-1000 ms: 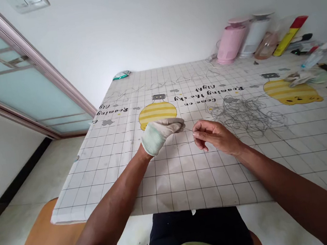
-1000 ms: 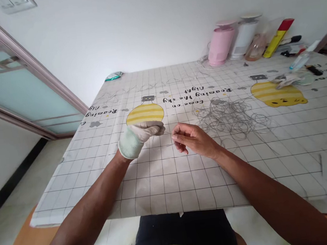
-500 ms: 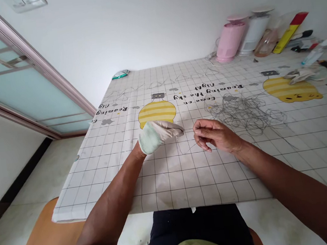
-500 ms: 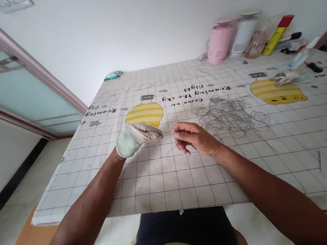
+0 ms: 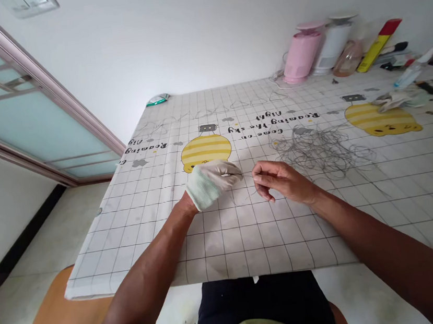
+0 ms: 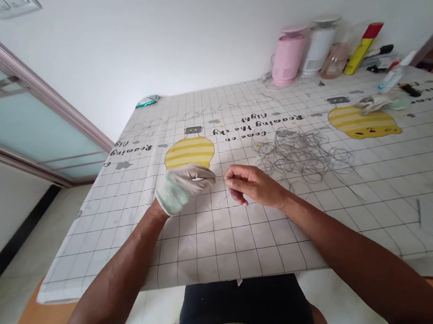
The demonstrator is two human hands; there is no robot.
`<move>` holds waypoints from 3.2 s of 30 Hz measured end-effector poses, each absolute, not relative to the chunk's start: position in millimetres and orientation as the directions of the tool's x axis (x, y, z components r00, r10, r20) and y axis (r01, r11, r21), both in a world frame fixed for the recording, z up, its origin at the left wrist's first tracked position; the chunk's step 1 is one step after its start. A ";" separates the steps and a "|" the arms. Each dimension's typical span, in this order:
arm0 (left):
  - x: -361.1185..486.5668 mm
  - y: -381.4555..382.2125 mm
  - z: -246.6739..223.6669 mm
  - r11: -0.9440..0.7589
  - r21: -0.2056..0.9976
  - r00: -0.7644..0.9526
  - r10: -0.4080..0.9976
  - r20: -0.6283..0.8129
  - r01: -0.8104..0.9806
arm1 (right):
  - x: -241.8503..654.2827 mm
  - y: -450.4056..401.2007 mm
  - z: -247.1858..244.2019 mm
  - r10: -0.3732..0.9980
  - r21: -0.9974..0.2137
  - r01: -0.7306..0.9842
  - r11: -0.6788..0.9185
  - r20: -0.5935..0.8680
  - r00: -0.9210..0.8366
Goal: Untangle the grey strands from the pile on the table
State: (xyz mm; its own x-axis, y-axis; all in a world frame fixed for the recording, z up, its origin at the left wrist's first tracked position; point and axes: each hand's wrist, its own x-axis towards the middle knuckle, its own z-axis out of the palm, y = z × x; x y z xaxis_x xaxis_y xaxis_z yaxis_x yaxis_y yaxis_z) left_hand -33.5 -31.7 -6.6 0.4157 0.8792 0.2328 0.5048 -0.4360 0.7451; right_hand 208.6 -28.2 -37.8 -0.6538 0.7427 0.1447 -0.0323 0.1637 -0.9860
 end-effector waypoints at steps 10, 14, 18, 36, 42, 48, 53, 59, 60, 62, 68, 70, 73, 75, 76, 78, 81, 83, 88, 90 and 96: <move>-43.3 -25.2 -4.2 -0.236 0.836 0.297 0.950 0.093 0.495 | 206.7 -27.7 -41.8 0.765 -0.987 -0.098 0.123 0.158 -0.625; -49.2 -28.0 -1.6 -0.321 0.862 0.342 0.921 0.187 0.393 | 208.1 -27.8 -40.5 0.757 -0.991 -0.098 0.089 0.131 -0.640; -53.8 -33.3 2.4 -0.333 0.879 0.388 0.902 0.190 0.343 | 210.2 -26.8 -40.1 0.741 -0.994 -0.076 0.079 0.110 -0.662; -32.9 -30.1 -1.5 -0.100 0.963 -0.156 0.978 0.142 0.251 | 207.9 -21.4 -38.6 0.907 -0.969 -0.171 0.178 0.229 -0.353; -2.5 -30.7 -20.5 0.054 0.924 -0.038 0.998 -0.043 0.378 | 203.1 -22.6 -44.2 0.915 -0.968 -0.150 0.202 0.241 -0.322; 4.3 -34.0 -30.4 0.148 0.929 0.017 0.986 -0.163 0.340 | 201.5 -23.1 -47.5 0.924 -0.968 -0.096 0.231 0.249 -0.289; -0.7 -31.3 -29.2 0.109 0.968 0.034 0.992 -0.119 0.228 | 202.9 -24.7 -42.8 0.923 -0.973 -0.119 0.199 0.227 -0.312; -17.0 -22.9 -28.6 0.120 0.943 0.276 0.961 -0.031 -0.311 | 198.5 -28.6 -42.4 0.896 -0.974 -0.224 0.029 0.125 -0.427; -18.4 -21.3 -29.9 0.144 0.919 0.322 0.947 -0.020 -0.367 | 198.0 -28.8 -43.1 0.887 -0.971 -0.239 -0.009 0.103 -0.451; -19.4 -18.3 -33.4 0.186 0.875 0.383 0.924 -0.001 -0.447 | 197.5 -28.9 -44.3 0.865 -0.961 -0.268 -0.071 0.074 -0.496; -16.5 -14.6 -41.0 0.104 0.894 0.289 0.957 0.030 -0.435 | 196.5 -30.2 -43.7 0.832 -0.946 -0.285 -0.153 0.032 -0.554; -16.0 -15.9 -40.0 0.051 0.908 0.253 0.966 0.062 -0.417 | 196.1 -31.1 -43.4 0.828 -0.947 -0.278 -0.158 0.027 -0.560; -16.2 -18.1 -37.0 -0.021 0.932 0.217 0.970 0.106 -0.362 | 195.7 -31.9 -43.7 0.827 -0.950 -0.273 -0.150 0.030 -0.561; -16.8 -18.4 -36.3 -0.051 0.942 0.214 0.968 0.128 -0.331 | 195.7 -31.9 -44.4 0.833 -0.953 -0.274 -0.130 0.045 -0.551; -17.2 -17.9 -36.7 -0.062 0.944 0.220 0.965 0.139 -0.323 | 195.8 -31.8 -44.7 0.837 -0.954 -0.274 -0.118 0.053 -0.545; -17.9 -15.9 -38.3 -0.084 0.945 0.247 0.955 0.167 -0.315 | 196.0 -31.6 -45.4 0.843 -0.957 -0.271 -0.100 0.063 -0.534; -18.8 -11.6 -39.6 -0.078 0.950 0.296 0.940 0.172 -0.302 | 196.3 -31.4 -45.8 0.847 -0.966 -0.252 -0.065 0.080 -0.526; -19.6 -9.8 -37.5 -0.026 0.950 0.302 0.945 0.125 -0.311 | 196.7 -31.2 -45.4 0.857 -0.970 -0.244 -0.014 0.114 -0.503; -22.5 -16.9 -25.3 0.057 0.983 0.128 0.991 -0.035 -0.174 | 198.6 -29.3 -43.4 0.919 -0.972 -0.185 0.148 0.204 -0.338; -23.0 -22.1 -22.2 0.046 0.997 0.070 0.997 -0.042 -0.060 | 199.2 -28.1 -42.8 0.936 -0.970 -0.161 0.180 0.220 -0.275; -25.5 -18.6 -34.5 0.151 0.951 0.294 0.953 -0.068 -0.269 | 200.0 -26.2 -40.2 0.957 -0.967 -0.221 0.125 0.177 -0.230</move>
